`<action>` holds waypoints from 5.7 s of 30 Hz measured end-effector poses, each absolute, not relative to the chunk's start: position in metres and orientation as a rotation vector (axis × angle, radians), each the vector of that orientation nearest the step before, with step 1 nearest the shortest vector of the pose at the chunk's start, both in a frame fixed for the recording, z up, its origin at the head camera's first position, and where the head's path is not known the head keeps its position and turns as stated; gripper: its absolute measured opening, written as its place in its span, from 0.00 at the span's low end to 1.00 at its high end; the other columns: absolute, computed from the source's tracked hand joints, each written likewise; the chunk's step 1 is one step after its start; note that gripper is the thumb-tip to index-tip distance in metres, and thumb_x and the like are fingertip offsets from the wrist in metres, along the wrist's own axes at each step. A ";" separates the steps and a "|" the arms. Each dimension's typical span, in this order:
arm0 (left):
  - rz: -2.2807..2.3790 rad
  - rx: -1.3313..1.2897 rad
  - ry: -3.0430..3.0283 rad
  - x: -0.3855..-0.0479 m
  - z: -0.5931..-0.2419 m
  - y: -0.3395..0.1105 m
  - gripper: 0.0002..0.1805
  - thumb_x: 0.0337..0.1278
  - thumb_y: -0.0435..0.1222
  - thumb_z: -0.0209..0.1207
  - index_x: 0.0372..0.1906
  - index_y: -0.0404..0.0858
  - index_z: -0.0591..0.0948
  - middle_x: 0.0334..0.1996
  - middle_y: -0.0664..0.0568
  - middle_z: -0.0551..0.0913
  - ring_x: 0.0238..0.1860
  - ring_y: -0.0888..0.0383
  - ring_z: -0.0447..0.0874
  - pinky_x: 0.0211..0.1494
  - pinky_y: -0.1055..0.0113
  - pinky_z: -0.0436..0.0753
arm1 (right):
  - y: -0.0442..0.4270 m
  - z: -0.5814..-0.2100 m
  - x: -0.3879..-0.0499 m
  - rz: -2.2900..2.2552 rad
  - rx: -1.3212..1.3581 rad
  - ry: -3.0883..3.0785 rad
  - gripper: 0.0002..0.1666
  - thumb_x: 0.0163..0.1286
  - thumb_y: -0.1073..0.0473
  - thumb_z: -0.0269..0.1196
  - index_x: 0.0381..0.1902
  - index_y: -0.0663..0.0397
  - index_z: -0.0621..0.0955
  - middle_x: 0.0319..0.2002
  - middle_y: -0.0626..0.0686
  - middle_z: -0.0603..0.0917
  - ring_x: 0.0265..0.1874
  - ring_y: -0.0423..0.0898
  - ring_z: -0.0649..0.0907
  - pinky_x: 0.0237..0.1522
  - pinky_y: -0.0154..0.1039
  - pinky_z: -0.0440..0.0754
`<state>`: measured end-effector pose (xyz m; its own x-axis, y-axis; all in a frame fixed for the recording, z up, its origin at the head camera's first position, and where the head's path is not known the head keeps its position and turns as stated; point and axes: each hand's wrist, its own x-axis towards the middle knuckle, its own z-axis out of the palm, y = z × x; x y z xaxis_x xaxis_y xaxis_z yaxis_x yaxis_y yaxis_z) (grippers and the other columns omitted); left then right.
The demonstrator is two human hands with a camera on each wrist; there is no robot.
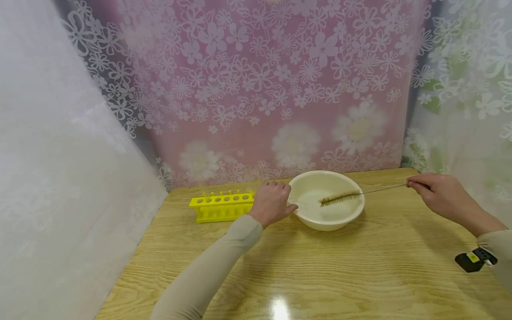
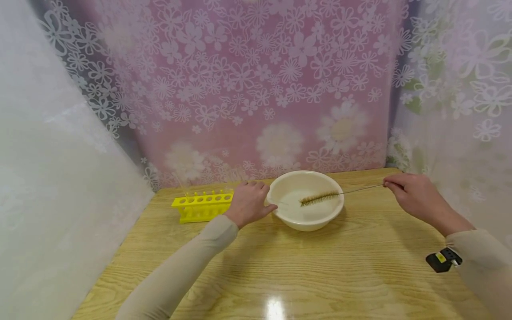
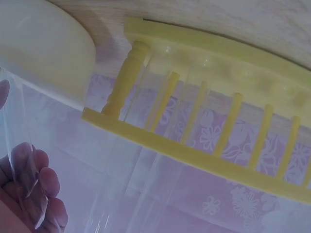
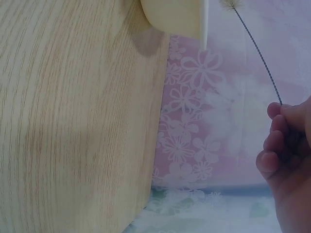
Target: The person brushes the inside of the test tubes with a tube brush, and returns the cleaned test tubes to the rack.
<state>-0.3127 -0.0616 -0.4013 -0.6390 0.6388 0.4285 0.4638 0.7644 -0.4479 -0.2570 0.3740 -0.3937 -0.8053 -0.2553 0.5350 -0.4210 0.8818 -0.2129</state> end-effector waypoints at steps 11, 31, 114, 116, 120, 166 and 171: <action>0.490 -0.856 -2.400 -0.312 -0.396 -0.055 0.32 0.55 0.70 0.58 0.46 0.47 0.84 0.41 0.58 0.86 0.39 0.59 0.86 0.43 0.63 0.82 | 0.374 -0.395 -0.257 0.438 0.502 -2.533 0.12 0.71 0.68 0.62 0.49 0.65 0.86 0.40 0.63 0.89 0.33 0.52 0.87 0.27 0.34 0.79; -0.383 -0.639 -2.727 -0.301 -0.396 -0.074 0.28 0.60 0.68 0.56 0.38 0.48 0.81 0.29 0.60 0.79 0.24 0.62 0.75 0.26 0.69 0.73 | 0.373 -0.399 -0.258 0.429 0.504 -2.526 0.12 0.71 0.68 0.62 0.49 0.65 0.85 0.41 0.63 0.89 0.36 0.57 0.87 0.29 0.32 0.79; -1.338 -0.086 -2.344 -0.326 -0.435 -0.160 0.14 0.67 0.47 0.64 0.47 0.42 0.84 0.41 0.53 0.85 0.45 0.55 0.84 0.48 0.57 0.84 | 0.356 -0.396 -0.265 0.455 0.503 -2.532 0.11 0.72 0.67 0.61 0.49 0.65 0.86 0.40 0.62 0.89 0.33 0.56 0.87 0.28 0.37 0.80; -1.326 -0.084 -2.346 -0.326 -0.436 -0.160 0.14 0.67 0.47 0.64 0.47 0.42 0.84 0.40 0.53 0.85 0.45 0.55 0.84 0.47 0.57 0.84 | 0.354 -0.396 -0.266 0.471 0.497 -2.531 0.11 0.72 0.67 0.62 0.48 0.65 0.86 0.40 0.61 0.89 0.32 0.53 0.87 0.28 0.36 0.79; -1.324 -0.062 -2.357 -0.326 -0.437 -0.160 0.15 0.67 0.48 0.64 0.48 0.43 0.84 0.41 0.54 0.85 0.46 0.55 0.83 0.47 0.57 0.84 | 0.349 -0.398 -0.269 0.469 0.526 -2.513 0.10 0.70 0.68 0.63 0.47 0.65 0.86 0.38 0.61 0.89 0.31 0.52 0.86 0.28 0.38 0.80; -1.469 0.244 -1.847 -0.322 -0.426 -0.235 0.20 0.72 0.39 0.54 0.56 0.29 0.65 0.51 0.38 0.62 0.49 0.47 0.61 0.50 0.57 0.61 | 0.343 -0.409 -0.279 0.416 0.632 -2.551 0.09 0.68 0.70 0.63 0.45 0.66 0.85 0.36 0.59 0.88 0.31 0.53 0.86 0.28 0.46 0.81; -1.492 0.272 -1.887 -0.325 -0.427 -0.237 0.20 0.76 0.44 0.51 0.57 0.32 0.67 0.52 0.40 0.66 0.49 0.46 0.65 0.50 0.58 0.65 | 0.344 -0.411 -0.278 0.421 0.625 -2.562 0.09 0.69 0.70 0.63 0.45 0.66 0.86 0.37 0.58 0.88 0.31 0.53 0.86 0.28 0.45 0.82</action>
<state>-0.3245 -0.2366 -0.4270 -0.7297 -0.5599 0.3926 0.2529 0.3124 0.9157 -0.2782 0.3441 -0.4109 -0.7872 -0.3533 0.5054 -0.4964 0.8494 -0.1794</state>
